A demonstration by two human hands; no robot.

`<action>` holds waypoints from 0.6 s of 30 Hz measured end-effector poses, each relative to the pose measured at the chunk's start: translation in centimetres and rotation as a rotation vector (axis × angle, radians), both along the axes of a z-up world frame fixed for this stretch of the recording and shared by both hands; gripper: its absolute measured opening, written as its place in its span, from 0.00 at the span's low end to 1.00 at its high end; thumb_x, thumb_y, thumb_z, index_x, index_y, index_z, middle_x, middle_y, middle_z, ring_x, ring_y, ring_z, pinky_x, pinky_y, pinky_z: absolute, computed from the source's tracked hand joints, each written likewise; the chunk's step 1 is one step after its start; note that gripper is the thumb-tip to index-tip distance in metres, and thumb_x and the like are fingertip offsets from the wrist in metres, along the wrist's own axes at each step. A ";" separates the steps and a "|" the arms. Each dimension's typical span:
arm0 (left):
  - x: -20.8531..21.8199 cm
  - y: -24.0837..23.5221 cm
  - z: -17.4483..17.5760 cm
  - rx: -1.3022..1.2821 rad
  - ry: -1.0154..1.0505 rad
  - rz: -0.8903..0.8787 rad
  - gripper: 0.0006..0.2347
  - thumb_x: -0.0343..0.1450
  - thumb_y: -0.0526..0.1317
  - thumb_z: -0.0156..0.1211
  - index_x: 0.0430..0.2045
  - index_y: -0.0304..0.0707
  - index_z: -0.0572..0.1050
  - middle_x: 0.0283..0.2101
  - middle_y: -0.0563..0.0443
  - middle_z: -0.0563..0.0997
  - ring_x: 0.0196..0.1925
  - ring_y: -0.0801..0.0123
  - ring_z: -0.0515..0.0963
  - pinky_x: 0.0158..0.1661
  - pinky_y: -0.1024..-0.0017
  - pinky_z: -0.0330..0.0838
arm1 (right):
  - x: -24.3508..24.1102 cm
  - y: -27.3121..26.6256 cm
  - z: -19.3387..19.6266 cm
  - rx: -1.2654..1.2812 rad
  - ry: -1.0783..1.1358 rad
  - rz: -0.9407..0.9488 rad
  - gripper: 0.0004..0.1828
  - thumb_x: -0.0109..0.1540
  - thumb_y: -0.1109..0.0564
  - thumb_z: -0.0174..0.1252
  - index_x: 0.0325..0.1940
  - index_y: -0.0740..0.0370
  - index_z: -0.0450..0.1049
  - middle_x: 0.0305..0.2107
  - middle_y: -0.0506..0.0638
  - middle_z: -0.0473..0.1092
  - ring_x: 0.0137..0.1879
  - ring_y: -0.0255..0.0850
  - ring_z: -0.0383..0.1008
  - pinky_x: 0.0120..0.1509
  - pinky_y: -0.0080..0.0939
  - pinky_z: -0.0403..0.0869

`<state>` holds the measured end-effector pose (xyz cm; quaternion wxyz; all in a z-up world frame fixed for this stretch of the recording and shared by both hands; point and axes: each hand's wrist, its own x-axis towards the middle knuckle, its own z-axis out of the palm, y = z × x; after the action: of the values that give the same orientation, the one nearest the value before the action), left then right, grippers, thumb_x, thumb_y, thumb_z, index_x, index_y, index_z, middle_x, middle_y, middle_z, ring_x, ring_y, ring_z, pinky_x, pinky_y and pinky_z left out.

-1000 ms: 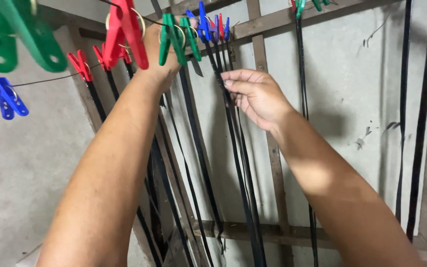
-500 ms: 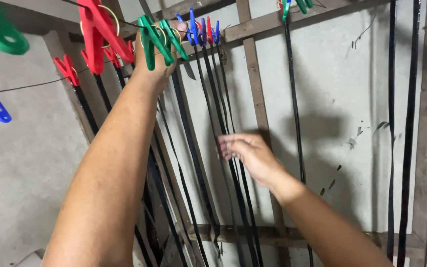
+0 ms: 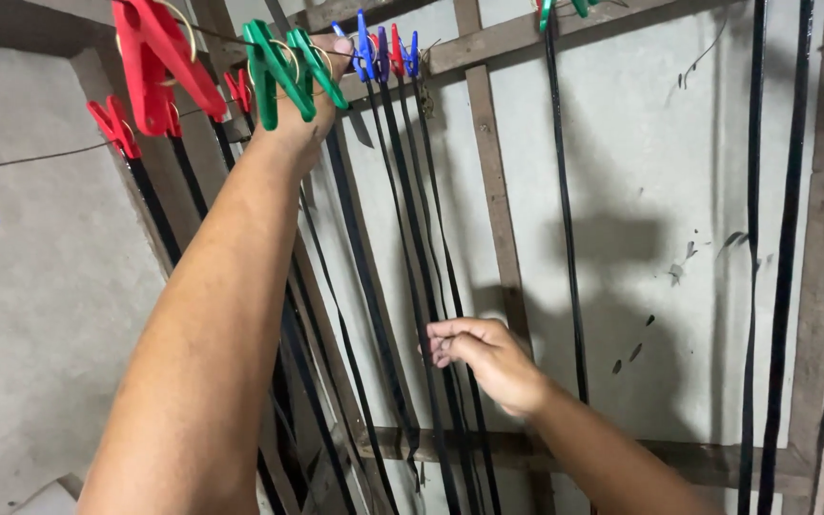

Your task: Sanding the edges of a long leather strap and then hanging it on a rack with clips for finishing.

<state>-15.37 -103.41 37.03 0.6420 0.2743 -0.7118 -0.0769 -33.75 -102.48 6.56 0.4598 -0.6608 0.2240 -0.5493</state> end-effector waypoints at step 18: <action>0.2 2.0 -1.6 0.005 0.087 0.109 0.13 0.73 0.48 0.49 0.48 0.49 0.76 0.56 0.48 0.77 0.62 0.60 0.74 0.64 0.55 0.67 | -0.9 -1.2 -5.6 0.063 0.021 0.064 0.21 0.62 0.68 0.47 0.55 0.75 0.79 0.38 0.59 0.79 0.44 0.46 0.80 0.52 0.43 0.81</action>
<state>-15.18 -101.45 35.39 0.6749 0.3107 -0.6671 -0.0552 -34.69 -103.67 0.94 0.4953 -0.6585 0.2247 -0.5201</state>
